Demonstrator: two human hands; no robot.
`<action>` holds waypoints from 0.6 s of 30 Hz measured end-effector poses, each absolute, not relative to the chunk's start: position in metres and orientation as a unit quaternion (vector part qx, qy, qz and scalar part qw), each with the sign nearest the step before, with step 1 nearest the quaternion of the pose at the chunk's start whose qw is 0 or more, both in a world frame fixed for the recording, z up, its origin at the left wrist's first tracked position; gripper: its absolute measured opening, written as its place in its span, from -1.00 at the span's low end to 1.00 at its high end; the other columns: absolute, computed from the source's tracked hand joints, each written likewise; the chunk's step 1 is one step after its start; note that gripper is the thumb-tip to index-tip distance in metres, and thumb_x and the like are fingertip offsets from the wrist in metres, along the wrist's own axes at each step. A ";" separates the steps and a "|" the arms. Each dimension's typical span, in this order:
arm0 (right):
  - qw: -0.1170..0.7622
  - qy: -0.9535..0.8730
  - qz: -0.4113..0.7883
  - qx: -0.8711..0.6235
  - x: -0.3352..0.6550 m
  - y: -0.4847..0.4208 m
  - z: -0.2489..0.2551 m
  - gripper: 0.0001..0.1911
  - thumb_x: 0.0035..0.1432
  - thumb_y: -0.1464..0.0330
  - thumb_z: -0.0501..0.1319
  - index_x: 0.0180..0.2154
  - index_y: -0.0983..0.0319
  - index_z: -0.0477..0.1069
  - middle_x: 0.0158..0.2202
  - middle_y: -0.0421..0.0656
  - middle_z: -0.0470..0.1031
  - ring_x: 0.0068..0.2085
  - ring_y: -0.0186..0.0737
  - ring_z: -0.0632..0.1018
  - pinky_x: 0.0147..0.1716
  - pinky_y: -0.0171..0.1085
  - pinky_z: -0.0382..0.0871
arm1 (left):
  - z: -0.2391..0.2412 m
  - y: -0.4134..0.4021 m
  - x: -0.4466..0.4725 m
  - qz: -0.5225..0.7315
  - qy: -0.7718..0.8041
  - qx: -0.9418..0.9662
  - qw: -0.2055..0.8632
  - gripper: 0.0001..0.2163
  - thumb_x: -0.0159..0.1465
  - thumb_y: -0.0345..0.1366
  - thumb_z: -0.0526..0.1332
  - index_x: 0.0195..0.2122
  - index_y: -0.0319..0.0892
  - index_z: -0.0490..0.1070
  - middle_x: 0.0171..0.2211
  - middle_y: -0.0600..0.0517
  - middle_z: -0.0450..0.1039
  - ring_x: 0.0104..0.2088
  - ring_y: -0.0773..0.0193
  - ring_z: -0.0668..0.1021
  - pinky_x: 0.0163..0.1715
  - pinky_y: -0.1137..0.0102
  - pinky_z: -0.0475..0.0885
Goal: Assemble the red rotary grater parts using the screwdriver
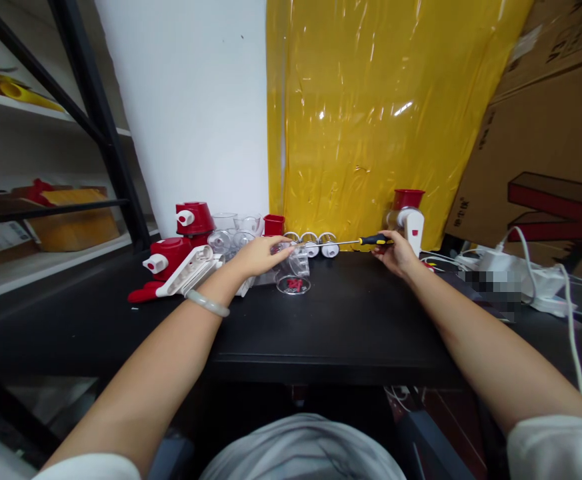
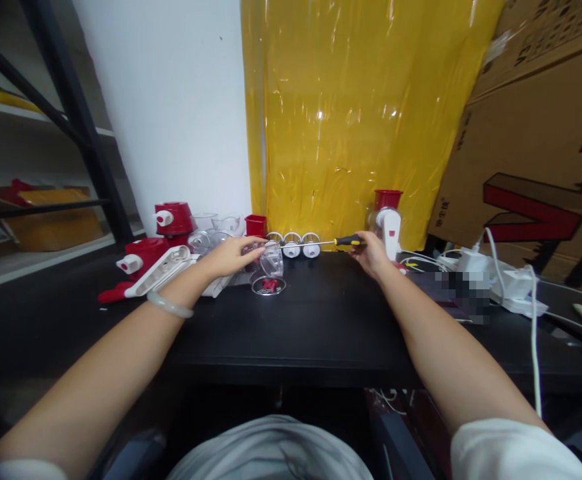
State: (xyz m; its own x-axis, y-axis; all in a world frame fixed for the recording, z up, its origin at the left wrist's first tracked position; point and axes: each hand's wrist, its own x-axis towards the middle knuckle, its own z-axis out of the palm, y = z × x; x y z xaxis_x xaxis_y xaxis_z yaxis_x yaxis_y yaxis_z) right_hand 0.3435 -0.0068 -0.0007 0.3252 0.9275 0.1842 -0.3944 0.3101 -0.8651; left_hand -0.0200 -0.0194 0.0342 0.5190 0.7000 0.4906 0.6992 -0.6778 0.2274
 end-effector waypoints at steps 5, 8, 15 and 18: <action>0.720 -0.374 0.446 -0.378 0.344 -0.007 -0.001 -0.86 0.06 0.26 0.21 -0.40 0.17 0.32 -0.59 -0.28 0.37 -0.61 -0.37 0.36 -0.59 -0.34 0.36 | 0.035 -0.020 -0.020 0.277 0.406 0.871 0.004 -0.51 0.32 0.12 0.02 0.10 -0.05 0.44 0.01 -0.04 0.54 -0.07 0.11 0.56 -0.07 0.25 0.40; 0.710 -0.390 0.420 -0.409 0.343 -0.006 -0.003 -0.70 0.16 0.07 0.17 -0.41 0.15 0.28 -0.72 -0.33 0.22 -0.69 -0.37 0.27 -0.63 -0.34 0.31 | 0.034 -0.019 -0.020 0.276 0.407 0.871 0.007 -0.50 0.31 0.13 0.02 0.10 -0.05 0.43 0.01 -0.05 0.54 -0.08 0.10 0.56 -0.09 0.25 0.40; 0.707 -0.401 0.416 -0.408 0.341 -0.007 -0.002 -0.82 0.15 0.24 0.21 -0.42 0.15 0.26 -0.76 -0.38 0.12 -0.71 -0.41 0.20 -0.61 -0.36 0.33 | 0.034 -0.018 -0.021 0.279 0.403 0.871 0.007 -0.52 0.31 0.11 0.03 0.09 -0.05 0.44 0.01 -0.06 0.54 -0.07 0.10 0.55 -0.06 0.25 0.39; 0.715 -0.375 0.448 -0.384 0.341 -0.008 0.001 -0.91 0.08 0.35 0.20 -0.42 0.17 0.29 -0.68 -0.32 0.24 -0.65 -0.40 0.28 -0.58 -0.36 0.35 | 0.034 -0.019 -0.021 0.276 0.406 0.871 0.007 -0.51 0.31 0.11 0.03 0.10 -0.05 0.43 0.01 -0.06 0.54 -0.07 0.10 0.55 -0.06 0.24 0.40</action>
State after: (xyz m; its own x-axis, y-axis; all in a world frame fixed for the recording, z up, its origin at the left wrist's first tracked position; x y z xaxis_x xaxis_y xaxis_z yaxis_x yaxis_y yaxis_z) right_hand 0.3410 -0.0077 0.0005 0.3166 0.9289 0.1923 -0.3534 0.3037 -0.8848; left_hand -0.0206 -0.0187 0.0339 0.5175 0.7117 0.4751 0.7035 -0.6699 0.2372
